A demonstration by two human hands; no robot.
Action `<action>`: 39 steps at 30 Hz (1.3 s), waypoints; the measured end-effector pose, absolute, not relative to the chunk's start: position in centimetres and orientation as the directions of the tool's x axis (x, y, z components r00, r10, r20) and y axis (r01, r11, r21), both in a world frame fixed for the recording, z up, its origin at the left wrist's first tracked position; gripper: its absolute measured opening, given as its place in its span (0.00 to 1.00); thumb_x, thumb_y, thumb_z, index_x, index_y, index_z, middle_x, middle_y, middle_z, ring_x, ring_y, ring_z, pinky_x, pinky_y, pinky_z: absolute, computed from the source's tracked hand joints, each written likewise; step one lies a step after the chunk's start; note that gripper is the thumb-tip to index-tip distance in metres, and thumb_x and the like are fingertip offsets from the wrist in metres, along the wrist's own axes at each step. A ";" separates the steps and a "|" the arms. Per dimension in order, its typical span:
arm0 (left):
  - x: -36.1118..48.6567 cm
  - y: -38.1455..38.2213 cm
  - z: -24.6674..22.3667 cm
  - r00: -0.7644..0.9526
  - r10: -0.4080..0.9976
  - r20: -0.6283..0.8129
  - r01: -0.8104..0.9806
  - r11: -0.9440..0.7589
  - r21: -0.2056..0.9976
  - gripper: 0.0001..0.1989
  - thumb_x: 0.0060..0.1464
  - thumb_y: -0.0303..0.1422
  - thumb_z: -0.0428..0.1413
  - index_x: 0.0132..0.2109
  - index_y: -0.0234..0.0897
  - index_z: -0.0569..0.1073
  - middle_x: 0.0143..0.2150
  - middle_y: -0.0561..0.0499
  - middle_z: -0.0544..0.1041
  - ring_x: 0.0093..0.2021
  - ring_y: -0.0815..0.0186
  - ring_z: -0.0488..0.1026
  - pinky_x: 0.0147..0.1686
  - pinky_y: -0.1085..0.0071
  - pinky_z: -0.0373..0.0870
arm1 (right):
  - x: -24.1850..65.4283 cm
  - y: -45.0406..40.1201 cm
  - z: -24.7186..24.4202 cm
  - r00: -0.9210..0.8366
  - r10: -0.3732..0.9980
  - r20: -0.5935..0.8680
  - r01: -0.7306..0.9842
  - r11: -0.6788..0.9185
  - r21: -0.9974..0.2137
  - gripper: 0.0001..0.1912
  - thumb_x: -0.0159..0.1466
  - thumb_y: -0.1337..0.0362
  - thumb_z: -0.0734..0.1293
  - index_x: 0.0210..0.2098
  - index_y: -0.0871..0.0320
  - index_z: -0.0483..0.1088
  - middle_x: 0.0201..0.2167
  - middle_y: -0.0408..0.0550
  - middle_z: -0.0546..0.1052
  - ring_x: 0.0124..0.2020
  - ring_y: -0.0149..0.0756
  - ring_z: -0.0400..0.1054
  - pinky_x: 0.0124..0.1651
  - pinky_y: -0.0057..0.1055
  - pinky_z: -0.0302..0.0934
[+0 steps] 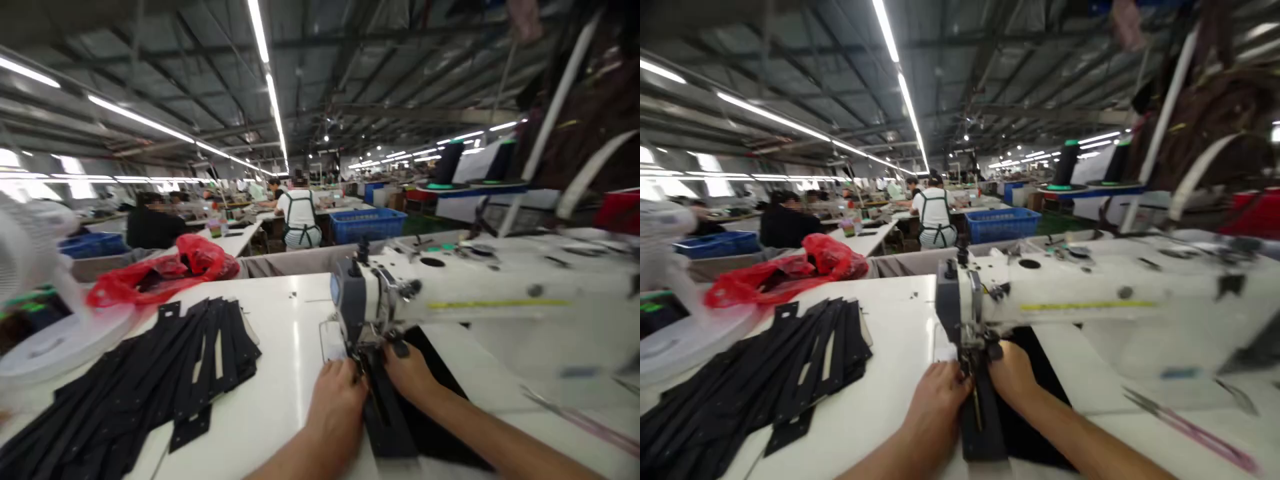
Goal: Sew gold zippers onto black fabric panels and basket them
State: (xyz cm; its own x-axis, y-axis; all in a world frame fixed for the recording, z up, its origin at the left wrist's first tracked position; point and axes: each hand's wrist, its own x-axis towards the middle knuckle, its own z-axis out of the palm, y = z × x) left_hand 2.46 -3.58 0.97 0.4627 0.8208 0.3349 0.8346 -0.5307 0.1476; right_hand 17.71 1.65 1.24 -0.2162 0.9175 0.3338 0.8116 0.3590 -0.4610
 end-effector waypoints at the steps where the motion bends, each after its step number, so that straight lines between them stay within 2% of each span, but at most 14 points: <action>1: 2.5 -3.7 1.1 0.461 0.823 0.332 0.828 -0.533 0.174 0.09 0.54 0.24 0.52 0.42 0.35 0.72 0.38 0.44 0.71 0.40 0.57 0.69 0.39 0.57 0.69 | 18.3 1.2 1.0 -0.253 0.918 0.306 0.814 0.373 -0.446 0.04 0.62 0.69 0.63 0.33 0.62 0.70 0.29 0.46 0.73 0.29 0.32 0.68 0.34 0.31 0.65; 4: 2.0 -3.9 2.0 0.470 0.824 0.318 0.801 -0.549 0.239 0.12 0.53 0.22 0.49 0.43 0.35 0.72 0.39 0.43 0.71 0.40 0.57 0.69 0.41 0.56 0.69 | 19.7 -1.4 1.2 -0.366 0.881 0.301 0.782 0.466 -0.414 0.07 0.58 0.73 0.63 0.36 0.61 0.71 0.39 0.51 0.73 0.42 0.38 0.66 0.48 0.35 0.61; 6: 1.4 -4.1 2.6 0.486 0.817 0.310 0.778 -0.566 0.273 0.15 0.50 0.22 0.50 0.46 0.34 0.71 0.39 0.44 0.71 0.39 0.59 0.70 0.40 0.61 0.71 | 20.1 -3.9 1.7 -0.509 0.786 0.350 0.684 0.617 -0.390 0.12 0.58 0.72 0.63 0.42 0.60 0.70 0.46 0.52 0.71 0.49 0.39 0.63 0.53 0.36 0.57; 8: 0.9 -4.5 2.9 0.521 0.789 0.327 0.742 -0.607 0.283 0.18 0.48 0.21 0.50 0.47 0.34 0.70 0.42 0.45 0.73 0.42 0.61 0.72 0.43 0.64 0.72 | 20.2 -6.3 1.7 -0.621 0.646 0.445 0.549 0.763 -0.342 0.15 0.59 0.70 0.63 0.47 0.62 0.68 0.48 0.54 0.71 0.51 0.40 0.62 0.55 0.38 0.57; 10: 0.7 -4.9 2.8 0.560 0.735 0.382 0.700 -0.667 0.256 0.18 0.48 0.20 0.49 0.45 0.36 0.72 0.45 0.46 0.74 0.44 0.62 0.73 0.48 0.62 0.70 | 20.1 -7.8 1.4 -0.635 0.550 0.543 0.474 0.832 -0.288 0.15 0.62 0.70 0.61 0.48 0.65 0.68 0.46 0.56 0.72 0.51 0.42 0.63 0.54 0.40 0.59; 13: 0.9 -5.4 2.4 0.601 0.646 0.471 0.655 -0.735 0.172 0.15 0.51 0.19 0.47 0.42 0.35 0.74 0.43 0.47 0.77 0.43 0.62 0.75 0.50 0.57 0.69 | 19.8 -8.3 0.8 -0.590 0.537 0.603 0.472 0.835 -0.281 0.14 0.65 0.72 0.57 0.47 0.66 0.69 0.43 0.56 0.74 0.49 0.40 0.65 0.54 0.37 0.61; 16: 1.4 -5.8 2.0 0.627 0.594 0.504 0.651 -0.755 0.079 0.14 0.54 0.21 0.47 0.43 0.33 0.73 0.43 0.44 0.77 0.43 0.60 0.75 0.47 0.57 0.71 | 19.9 -8.1 0.6 -0.595 0.525 0.609 0.447 0.845 -0.293 0.16 0.66 0.72 0.55 0.47 0.67 0.69 0.43 0.56 0.74 0.49 0.40 0.66 0.55 0.35 0.60; 19: 1.7 -6.0 2.0 0.638 0.580 0.506 0.665 -0.747 0.018 0.14 0.55 0.20 0.45 0.43 0.31 0.73 0.43 0.43 0.77 0.43 0.60 0.75 0.47 0.58 0.72 | 20.0 -8.0 0.6 -0.583 0.487 0.650 0.448 0.860 -0.243 0.17 0.67 0.72 0.53 0.46 0.69 0.69 0.42 0.56 0.75 0.48 0.39 0.67 0.53 0.33 0.62; 23: 1.7 -5.9 2.0 0.650 0.569 0.504 0.666 -0.746 -0.018 0.15 0.59 0.21 0.42 0.43 0.31 0.72 0.43 0.43 0.77 0.44 0.61 0.75 0.48 0.59 0.72 | 19.9 -8.0 0.2 -0.541 0.471 0.696 0.520 0.839 -0.164 0.18 0.66 0.73 0.51 0.40 0.68 0.72 0.36 0.54 0.76 0.41 0.40 0.69 0.47 0.34 0.67; 26: 1.7 -5.8 1.8 0.667 0.549 0.503 0.654 -0.755 -0.044 0.16 0.61 0.22 0.40 0.44 0.31 0.72 0.44 0.43 0.77 0.45 0.61 0.74 0.48 0.59 0.72 | 19.6 -7.8 -0.2 -0.552 0.444 0.706 0.503 0.853 -0.143 0.17 0.65 0.74 0.53 0.36 0.69 0.73 0.32 0.55 0.76 0.38 0.40 0.69 0.44 0.34 0.68; 39: 1.9 -4.6 2.3 0.670 0.525 0.525 0.641 -0.766 -0.053 0.14 0.60 0.22 0.42 0.40 0.31 0.73 0.42 0.43 0.77 0.43 0.62 0.75 0.47 0.61 0.73 | 19.4 -6.6 -0.5 -0.527 0.449 0.721 0.529 0.838 -0.136 0.18 0.66 0.74 0.52 0.33 0.66 0.73 0.31 0.54 0.75 0.37 0.39 0.69 0.43 0.33 0.67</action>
